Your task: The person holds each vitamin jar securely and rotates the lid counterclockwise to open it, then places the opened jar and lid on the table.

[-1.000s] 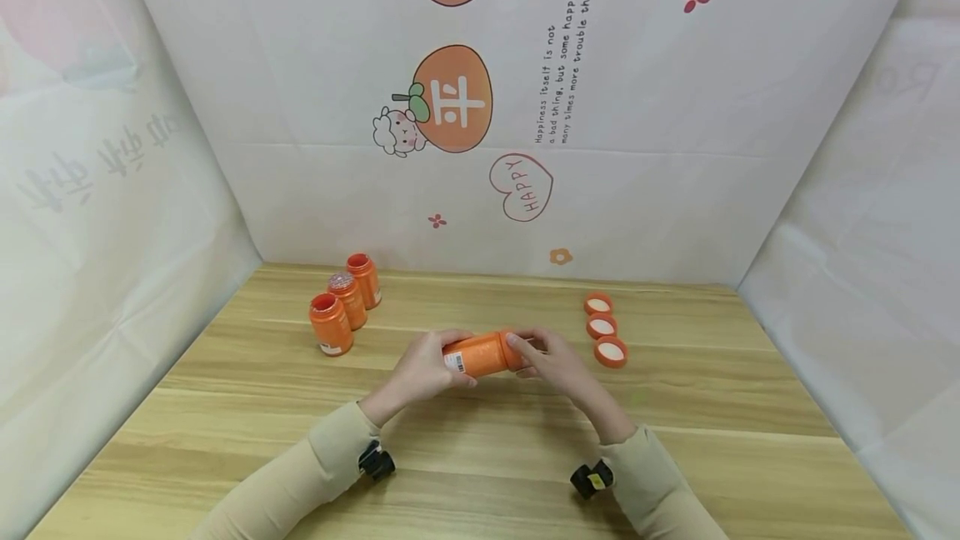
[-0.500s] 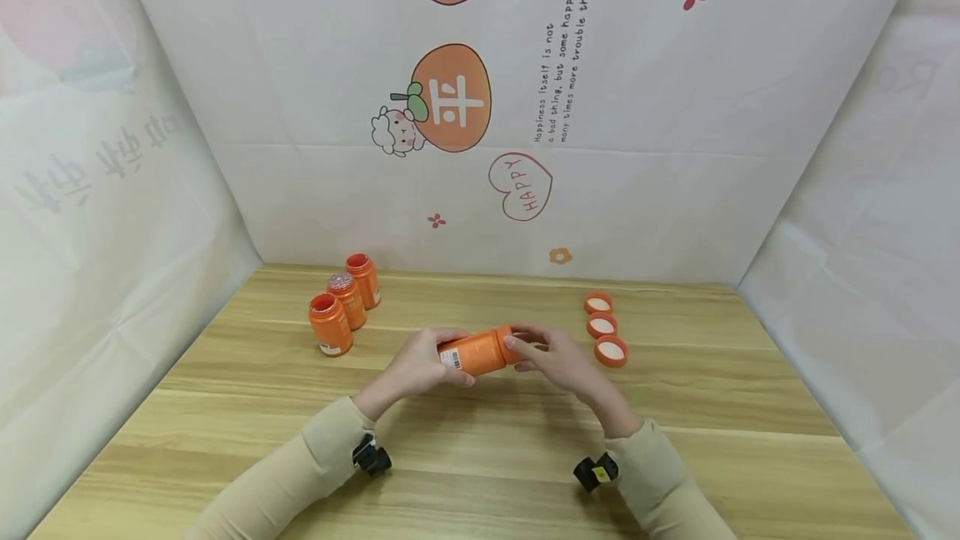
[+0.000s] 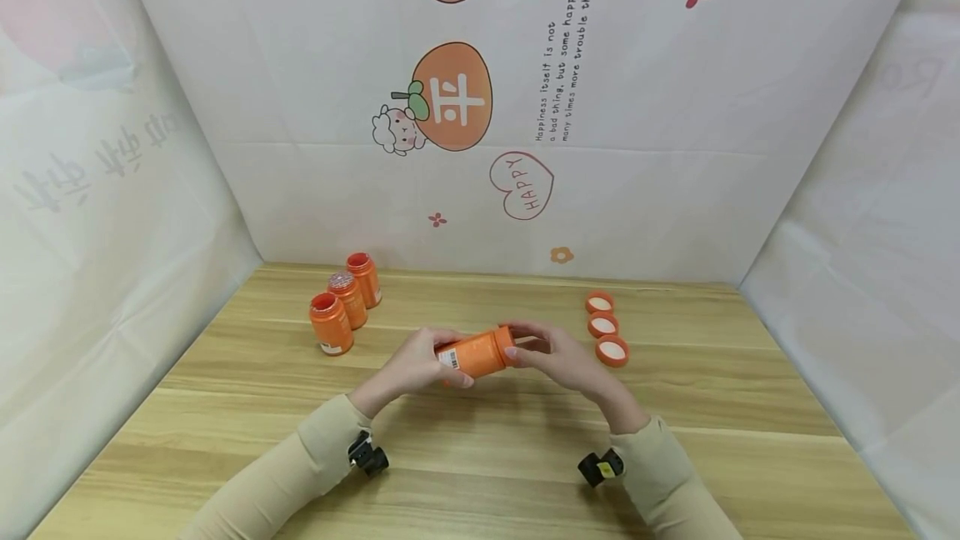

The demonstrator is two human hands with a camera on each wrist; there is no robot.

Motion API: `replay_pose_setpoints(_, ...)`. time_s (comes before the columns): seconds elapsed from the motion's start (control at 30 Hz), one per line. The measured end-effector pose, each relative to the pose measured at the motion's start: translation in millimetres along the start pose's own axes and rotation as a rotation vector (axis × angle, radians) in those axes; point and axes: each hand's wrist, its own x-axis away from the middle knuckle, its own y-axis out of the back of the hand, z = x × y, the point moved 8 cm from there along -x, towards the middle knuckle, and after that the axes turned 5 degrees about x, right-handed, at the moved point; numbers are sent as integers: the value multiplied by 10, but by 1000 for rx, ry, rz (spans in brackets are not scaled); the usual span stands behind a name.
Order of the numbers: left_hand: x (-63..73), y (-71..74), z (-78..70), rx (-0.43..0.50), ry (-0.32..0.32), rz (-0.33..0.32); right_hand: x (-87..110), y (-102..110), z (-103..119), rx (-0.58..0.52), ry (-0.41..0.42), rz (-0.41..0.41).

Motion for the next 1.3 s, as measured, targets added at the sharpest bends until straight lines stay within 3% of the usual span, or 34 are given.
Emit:
replay_pose_setpoints(0.33, -3, -26, 65, 43, 17, 54, 16, -12, 92, 53, 95, 54)
replay_pose_setpoints(0.57, 10, -51, 95, 138, 51, 108, 28, -11, 85, -2, 132, 93)
replay_pose_setpoints(1.0, 40, -123, 136, 288, 87, 185, 32, 1, 113, -77, 229, 80)
replay_pose_setpoints(1.3, 45, -122, 131, 296, 78, 188, 36, 4, 130, -98, 258, 82)
